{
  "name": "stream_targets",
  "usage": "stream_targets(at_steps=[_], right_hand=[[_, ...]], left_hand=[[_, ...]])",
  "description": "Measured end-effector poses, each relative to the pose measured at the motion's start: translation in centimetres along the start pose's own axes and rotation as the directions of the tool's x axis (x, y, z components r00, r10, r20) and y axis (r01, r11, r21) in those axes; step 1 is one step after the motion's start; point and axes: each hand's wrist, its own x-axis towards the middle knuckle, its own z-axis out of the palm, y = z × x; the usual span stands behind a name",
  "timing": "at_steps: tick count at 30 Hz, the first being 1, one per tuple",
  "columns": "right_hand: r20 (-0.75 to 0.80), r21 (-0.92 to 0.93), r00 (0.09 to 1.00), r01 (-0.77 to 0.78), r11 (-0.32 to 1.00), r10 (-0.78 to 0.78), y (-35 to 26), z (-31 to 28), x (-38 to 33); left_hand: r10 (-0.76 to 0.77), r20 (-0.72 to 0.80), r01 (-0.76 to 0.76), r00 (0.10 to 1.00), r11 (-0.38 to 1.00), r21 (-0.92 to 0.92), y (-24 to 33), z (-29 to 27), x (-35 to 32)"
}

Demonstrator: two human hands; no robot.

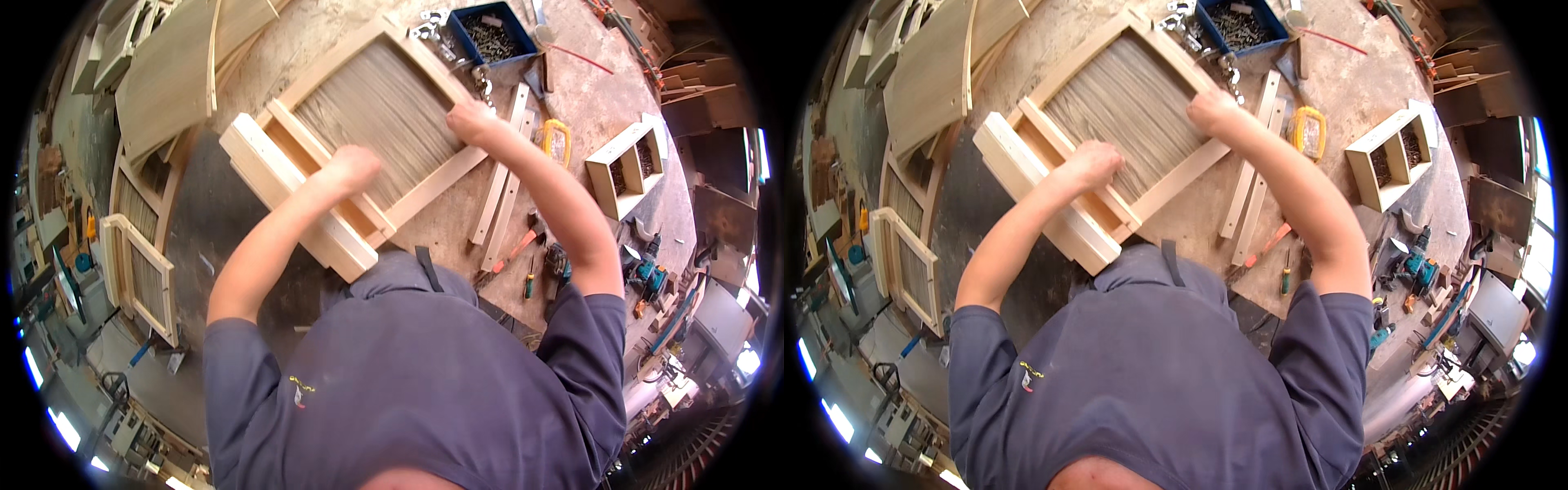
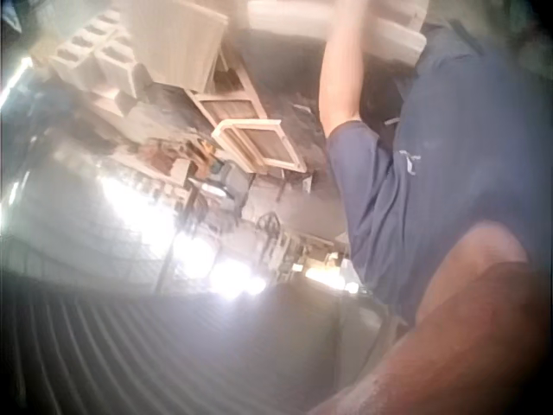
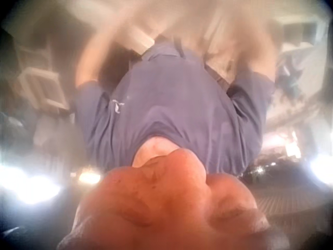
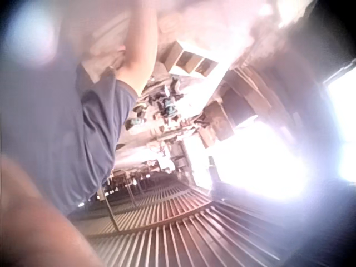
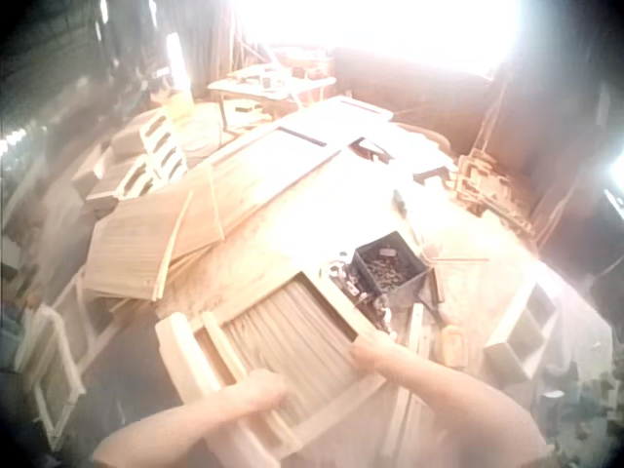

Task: The person uses a screwdriver to remove screws from a large wooden panel, then uses a power drill to attach a smaller wooden frame to a panel. The person then stacks the assembled panels and carries them across the workshop floor.

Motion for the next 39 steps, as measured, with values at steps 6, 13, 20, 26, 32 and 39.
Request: stream_targets(at_steps=[6,13,20,26,32,39], right_hand=[[0.146,-0.206,0.977,0.182,0.961,-0.154,-0.7,0.7,1.8],[0.158,-0.228,0.953,0.291,0.929,-0.26,-0.3,-0.6,2.3],[-0.225,0.154,0.972,0.103,0.983,-0.067,-1.0,0.1,3.1],[-0.436,0.602,0.831,-0.016,0.798,0.345,-6.6,1.6,2.5],[-0.55,0.408,0.794,-0.015,0.913,0.259,-9.0,1.2,7.4],[-0.456,0.665,0.802,0.02,0.746,0.386,-9.0,1.2,5.0]], left_hand=[[0.023,-0.108,-0.02,0.994,0.999,0.034,0.1,0.0,-0.5],[0.13,-0.126,-0.125,0.983,0.991,0.048,0.6,-1.1,-1.1],[0.145,-0.091,-0.138,0.985,0.987,0.086,0.6,-1.5,-1.0],[0.209,-0.167,-0.195,0.964,0.976,0.096,-0.3,-1.6,-1.3],[0.061,-0.173,-0.05,0.983,0.996,0.068,-0.2,-0.8,-1.7],[0.09,-0.173,-0.075,0.981,0.993,0.092,-1.7,-0.1,-1.3]])
